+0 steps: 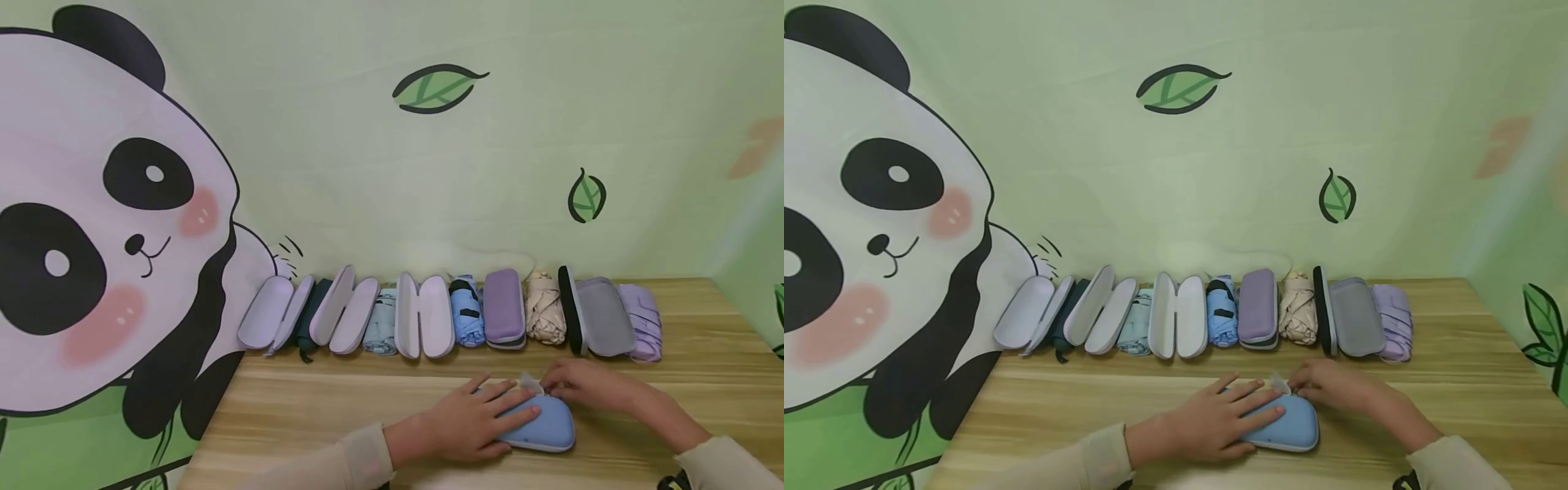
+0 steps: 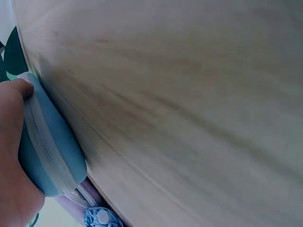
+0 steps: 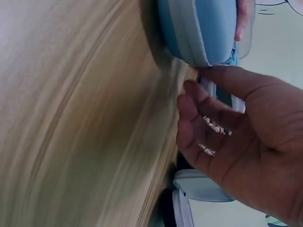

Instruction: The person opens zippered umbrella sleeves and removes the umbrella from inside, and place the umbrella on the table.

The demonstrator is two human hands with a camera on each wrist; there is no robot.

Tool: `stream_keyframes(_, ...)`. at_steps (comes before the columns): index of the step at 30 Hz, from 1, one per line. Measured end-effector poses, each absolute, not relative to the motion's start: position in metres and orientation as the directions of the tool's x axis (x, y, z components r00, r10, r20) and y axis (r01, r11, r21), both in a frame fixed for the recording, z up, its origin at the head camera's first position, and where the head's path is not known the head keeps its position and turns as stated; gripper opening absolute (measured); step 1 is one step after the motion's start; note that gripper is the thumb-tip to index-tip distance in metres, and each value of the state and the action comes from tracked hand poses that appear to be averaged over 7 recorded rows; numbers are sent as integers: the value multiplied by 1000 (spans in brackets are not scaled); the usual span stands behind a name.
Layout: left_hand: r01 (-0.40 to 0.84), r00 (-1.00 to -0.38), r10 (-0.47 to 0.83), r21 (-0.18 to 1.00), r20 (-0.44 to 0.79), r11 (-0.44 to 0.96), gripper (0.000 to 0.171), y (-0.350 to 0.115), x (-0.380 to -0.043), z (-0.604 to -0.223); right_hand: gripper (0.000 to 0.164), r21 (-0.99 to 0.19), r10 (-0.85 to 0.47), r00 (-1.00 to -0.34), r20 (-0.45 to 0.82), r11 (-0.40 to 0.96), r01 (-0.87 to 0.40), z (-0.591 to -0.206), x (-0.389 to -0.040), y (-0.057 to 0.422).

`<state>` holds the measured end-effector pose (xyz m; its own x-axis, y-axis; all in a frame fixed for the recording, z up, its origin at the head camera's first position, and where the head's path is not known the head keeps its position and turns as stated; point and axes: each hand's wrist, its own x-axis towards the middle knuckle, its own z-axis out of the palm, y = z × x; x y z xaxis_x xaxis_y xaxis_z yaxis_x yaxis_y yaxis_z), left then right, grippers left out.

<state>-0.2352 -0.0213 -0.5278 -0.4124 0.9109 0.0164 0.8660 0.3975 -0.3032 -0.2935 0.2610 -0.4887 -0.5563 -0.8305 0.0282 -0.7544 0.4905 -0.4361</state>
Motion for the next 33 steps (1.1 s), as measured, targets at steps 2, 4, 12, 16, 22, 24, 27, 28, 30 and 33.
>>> stream_keyframes(2, 865, -414, 910, -305, 18, 399, 76, -21, -235, -528, 13, -461, -847, -532, -7, 475, -750, -488, -295, 262)
stream_keyframes(4, 864, -412, 911, -309, 21, 398, 76, -21, -236, -528, 13, -488, -857, -515, -35, 464, -739, -485, -298, 263)
stream_keyframes(12, 866, -400, 916, -314, 33, 390, 76, -25, -242, -528, 6, -531, -896, -442, -38, 392, -751, -476, -307, 268)
stream_keyframes(16, 868, -403, 915, -313, 13, 386, 75, -25, -238, -530, 9, -400, -905, -421, 64, 364, -841, -489, -302, 270)
stream_keyframes(22, 850, -423, 906, -336, 22, 405, 73, -28, -231, -529, 22, -15, -896, -302, 325, 314, -949, -505, -290, 282)
stream_keyframes(24, 831, -470, 882, -319, 39, 456, 73, -31, -233, -529, 26, 26, -867, -326, 376, 362, -932, -505, -285, 283)
stream_keyframes(27, 783, -572, 818, -255, 63, 567, 74, -27, -229, -531, 23, 40, -817, -378, 435, 437, -899, -512, -271, 284)
stream_keyframes(28, 762, -604, 794, -238, 71, 602, 74, -25, -228, -532, 23, 36, -799, -397, 452, 461, -887, -514, -267, 283)
stream_keyframes(30, 719, -660, 747, -219, 81, 659, 74, -22, -226, -531, 25, 45, -767, -414, 491, 497, -867, -520, -260, 281)
stream_keyframes(33, 682, -704, 706, -201, 77, 703, 73, -17, -222, -529, 23, 18, -721, -453, 524, 541, -841, -526, -251, 278)
